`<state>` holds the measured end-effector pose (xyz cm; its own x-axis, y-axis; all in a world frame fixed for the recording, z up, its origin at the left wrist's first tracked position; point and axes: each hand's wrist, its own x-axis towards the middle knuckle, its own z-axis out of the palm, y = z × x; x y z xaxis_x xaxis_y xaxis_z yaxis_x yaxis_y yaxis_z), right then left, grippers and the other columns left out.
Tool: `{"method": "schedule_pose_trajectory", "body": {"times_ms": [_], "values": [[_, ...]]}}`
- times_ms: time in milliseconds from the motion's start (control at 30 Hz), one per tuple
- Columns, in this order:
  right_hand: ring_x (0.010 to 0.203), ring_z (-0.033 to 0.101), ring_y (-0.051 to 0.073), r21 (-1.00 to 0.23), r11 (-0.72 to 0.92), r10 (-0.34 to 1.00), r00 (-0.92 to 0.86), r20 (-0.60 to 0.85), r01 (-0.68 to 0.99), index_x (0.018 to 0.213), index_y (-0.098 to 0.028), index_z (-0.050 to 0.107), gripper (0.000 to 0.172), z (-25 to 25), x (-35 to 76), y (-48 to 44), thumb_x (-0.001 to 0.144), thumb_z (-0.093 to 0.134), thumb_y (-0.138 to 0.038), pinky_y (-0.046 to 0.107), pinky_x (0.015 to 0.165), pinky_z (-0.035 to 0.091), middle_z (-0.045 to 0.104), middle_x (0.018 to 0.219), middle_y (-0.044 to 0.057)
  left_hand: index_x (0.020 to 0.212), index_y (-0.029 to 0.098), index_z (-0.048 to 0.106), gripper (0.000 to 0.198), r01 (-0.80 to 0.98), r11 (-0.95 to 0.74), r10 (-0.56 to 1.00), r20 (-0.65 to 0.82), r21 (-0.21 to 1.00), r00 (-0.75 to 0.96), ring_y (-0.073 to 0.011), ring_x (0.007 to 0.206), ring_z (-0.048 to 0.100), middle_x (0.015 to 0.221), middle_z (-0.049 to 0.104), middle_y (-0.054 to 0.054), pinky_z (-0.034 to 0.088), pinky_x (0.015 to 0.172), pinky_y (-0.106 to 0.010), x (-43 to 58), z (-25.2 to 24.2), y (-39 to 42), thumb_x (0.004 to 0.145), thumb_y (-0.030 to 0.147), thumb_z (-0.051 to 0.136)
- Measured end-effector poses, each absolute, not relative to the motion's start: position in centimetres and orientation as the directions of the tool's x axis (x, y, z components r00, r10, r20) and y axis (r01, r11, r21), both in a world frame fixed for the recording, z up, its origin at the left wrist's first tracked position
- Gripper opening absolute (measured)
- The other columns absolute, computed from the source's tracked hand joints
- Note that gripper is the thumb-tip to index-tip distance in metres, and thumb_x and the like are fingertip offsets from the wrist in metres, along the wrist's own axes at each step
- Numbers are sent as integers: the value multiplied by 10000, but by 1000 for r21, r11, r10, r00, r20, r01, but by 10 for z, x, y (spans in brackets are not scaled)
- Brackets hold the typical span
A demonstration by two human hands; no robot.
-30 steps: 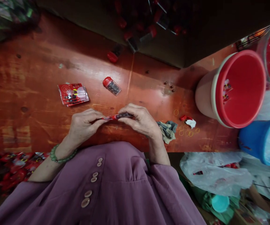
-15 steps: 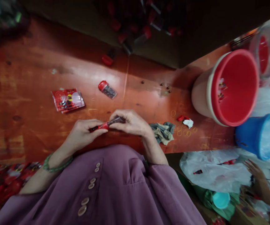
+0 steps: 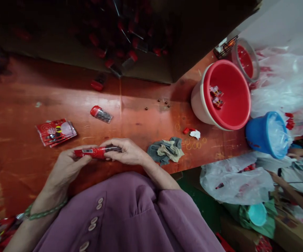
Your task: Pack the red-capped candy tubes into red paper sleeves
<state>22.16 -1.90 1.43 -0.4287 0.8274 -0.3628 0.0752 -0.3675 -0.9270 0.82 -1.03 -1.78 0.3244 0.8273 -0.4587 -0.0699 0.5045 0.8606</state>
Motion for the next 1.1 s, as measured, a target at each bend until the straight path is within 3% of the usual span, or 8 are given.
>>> {"method": "schedule_pose_trajectory", "body": {"times_ms": [67, 167, 267, 400, 600, 800, 967, 1100], "values": [[715, 647, 96, -895, -443, 830, -396, -392, -42, 1121, -175, 622, 322, 12, 221, -26, 858, 663, -355, 227, 681, 543, 661, 843, -4, 894, 157, 789, 475, -246, 562, 813, -471, 790, 343, -202, 618, 715, 751, 771, -111, 598, 615, -279, 12, -17, -16, 526, 430, 912], [743, 653, 101, -920, -386, 875, -342, -342, -67, 1140, -185, 612, 343, 13, 220, -31, 867, 657, -387, 240, 699, 553, 672, 914, 16, 736, 170, 776, 330, -373, 569, 821, -488, 733, 295, -167, 616, 705, 690, 757, -74, 599, 657, -252, 26, -13, -25, 508, 352, 928], [876, 662, 142, -985, -121, 958, -247, -148, 121, 1120, -183, 633, 267, 14, 216, -32, 900, 613, -333, 310, 827, 562, 667, 1025, 60, 713, 186, 771, 285, -418, 575, 815, -534, 703, 224, -145, 605, 686, 701, 761, -45, 597, 652, -261, 43, -9, -28, 520, 336, 918], [1083, 620, 203, -911, 162, 975, -205, 88, 379, 1210, -187, 597, 282, 7, 205, -35, 942, 542, -258, 393, 981, 520, 663, 1140, 116, 695, 184, 758, 325, -443, 550, 820, -558, 708, 125, -117, 569, 658, 679, 751, -20, 576, 607, -234, 52, -12, -26, 491, 370, 929], [1088, 622, 193, -919, 52, 993, -120, 5, 390, 1300, -194, 511, 334, -14, 188, -40, 970, 493, -242, 367, 950, 550, 617, 1197, 114, 693, 176, 731, 350, -404, 511, 852, -508, 759, 124, -112, 541, 633, 651, 731, -7, 564, 570, -233, 49, -17, -20, 508, 397, 929], [1168, 575, 191, -894, 240, 957, -248, 152, 379, 1280, -189, 518, 307, -11, 186, -29, 978, 498, -243, 356, 1034, 512, 620, 1212, 117, 566, 213, 671, 357, -450, 463, 879, -460, 764, 123, -61, 500, 544, 535, 641, 70, 528, 546, -195, 41, -14, -15, 489, 433, 941], [1188, 565, 189, -920, 209, 948, -299, 108, 332, 1306, -183, 490, 370, -1, 189, -23, 971, 541, -332, 360, 1062, 482, 594, 1249, 128, 730, 261, 739, 286, -388, 402, 899, -438, 829, -4, -116, 655, 626, 736, 739, 61, 577, 706, -280, 36, -15, -11, 567, 423, 910], [937, 643, 142, -966, 13, 950, -304, -69, 259, 1198, -184, 559, 260, -1, 195, -23, 983, 514, -322, 301, 902, 534, 657, 1046, 65, 779, 253, 742, 203, -407, 240, 951, -299, 881, -85, -90, 710, 627, 790, 745, 92, 554, 857, -274, 33, -14, -6, 647, 322, 879]]}}
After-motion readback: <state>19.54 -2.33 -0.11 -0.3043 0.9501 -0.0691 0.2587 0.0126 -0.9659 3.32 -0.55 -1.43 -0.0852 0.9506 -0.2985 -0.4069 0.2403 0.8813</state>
